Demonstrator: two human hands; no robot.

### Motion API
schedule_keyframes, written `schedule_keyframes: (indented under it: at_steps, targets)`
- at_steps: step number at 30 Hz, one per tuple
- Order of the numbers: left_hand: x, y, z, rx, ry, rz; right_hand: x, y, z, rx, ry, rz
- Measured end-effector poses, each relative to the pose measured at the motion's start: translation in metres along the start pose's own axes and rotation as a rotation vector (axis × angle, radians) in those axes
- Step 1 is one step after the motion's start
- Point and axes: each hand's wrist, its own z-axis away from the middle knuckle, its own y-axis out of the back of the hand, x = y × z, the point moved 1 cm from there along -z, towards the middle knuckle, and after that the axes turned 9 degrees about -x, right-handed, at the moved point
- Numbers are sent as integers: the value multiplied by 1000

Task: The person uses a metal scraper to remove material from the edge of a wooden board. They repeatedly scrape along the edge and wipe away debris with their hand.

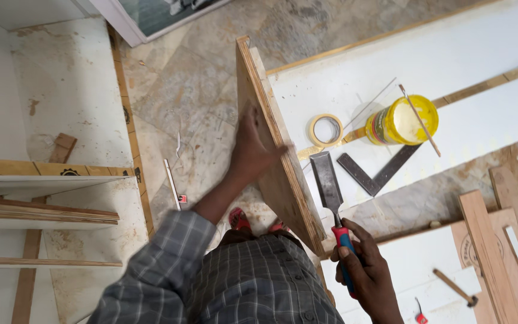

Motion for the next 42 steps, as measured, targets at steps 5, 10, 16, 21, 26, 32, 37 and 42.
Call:
schedule_keyframes:
  at_steps: [5, 10, 16, 21, 26, 32, 37, 42]
  targets:
    - [-7, -22, 9, 1, 103, 224, -11, 17, -11, -46, 65, -49]
    - [-23, 0, -29, 150, 122, 254, -15, 18, -27, -122, 55, 120]
    - [-19, 7, 2, -173, 298, 530, -21, -7, -44, -170, 87, 140]
    - [-12, 9, 36, -287, 188, 578, -29, -14, -44, -104, -20, 199]
    - [-8, -3, 40, -283, 271, 681, -34, -2, -44, -154, 24, 284]
    - [-2, -7, 46, -229, 290, 710, -42, -9, -44, -136, -34, 367]
    - [-4, -13, 45, -224, 330, 768, -47, -16, -47, -104, -7, 434]
    - [-5, -20, 48, -164, 239, 724, -50, -18, -43, -113, 32, 443]
